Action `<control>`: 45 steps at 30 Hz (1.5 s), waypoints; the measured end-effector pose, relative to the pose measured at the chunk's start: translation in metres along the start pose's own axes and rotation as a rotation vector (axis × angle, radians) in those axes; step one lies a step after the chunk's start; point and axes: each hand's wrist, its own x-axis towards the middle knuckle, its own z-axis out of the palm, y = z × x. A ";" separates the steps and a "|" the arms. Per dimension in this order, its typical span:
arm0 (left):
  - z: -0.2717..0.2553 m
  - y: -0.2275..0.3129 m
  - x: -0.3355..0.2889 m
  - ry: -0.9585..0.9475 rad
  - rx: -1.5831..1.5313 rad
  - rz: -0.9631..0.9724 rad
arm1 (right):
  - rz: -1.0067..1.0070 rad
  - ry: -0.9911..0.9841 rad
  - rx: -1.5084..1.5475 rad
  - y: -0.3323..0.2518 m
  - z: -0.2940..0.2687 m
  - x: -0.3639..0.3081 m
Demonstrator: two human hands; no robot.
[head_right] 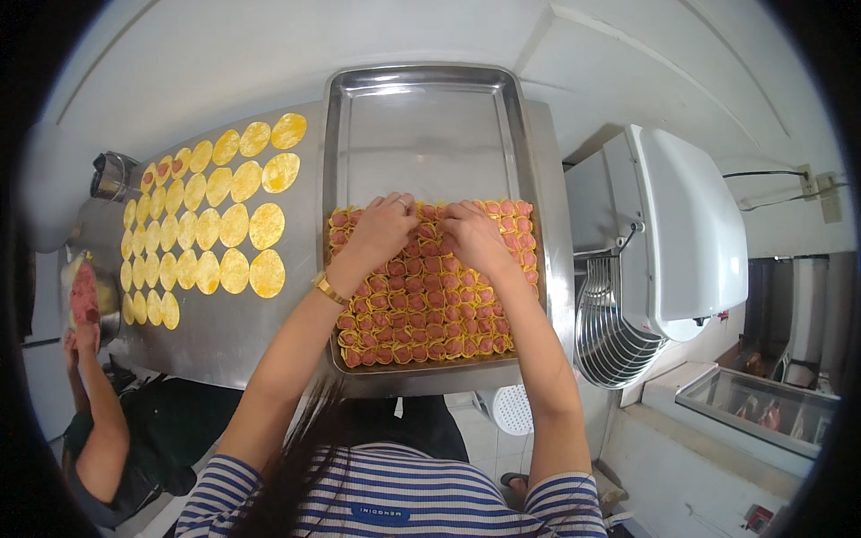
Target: The person places a red filling onto yellow dough discs, folds them into half-moon shapes, and arranges them on a metal tray. A coworker assists by adding filling to additional dough discs on the same table.
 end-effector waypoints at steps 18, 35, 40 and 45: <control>0.001 0.010 0.003 0.000 0.051 -0.026 | -0.160 -0.069 0.019 0.014 0.008 0.014; -0.053 -0.028 -0.122 0.555 -0.322 -0.689 | 0.050 0.060 0.170 0.024 -0.007 0.032; -0.028 -0.026 -0.240 0.769 -0.131 -0.989 | 0.129 0.138 0.217 0.025 -0.025 0.027; -0.011 0.006 -0.308 0.553 0.073 -1.055 | 0.337 0.457 0.357 0.066 -0.054 -0.019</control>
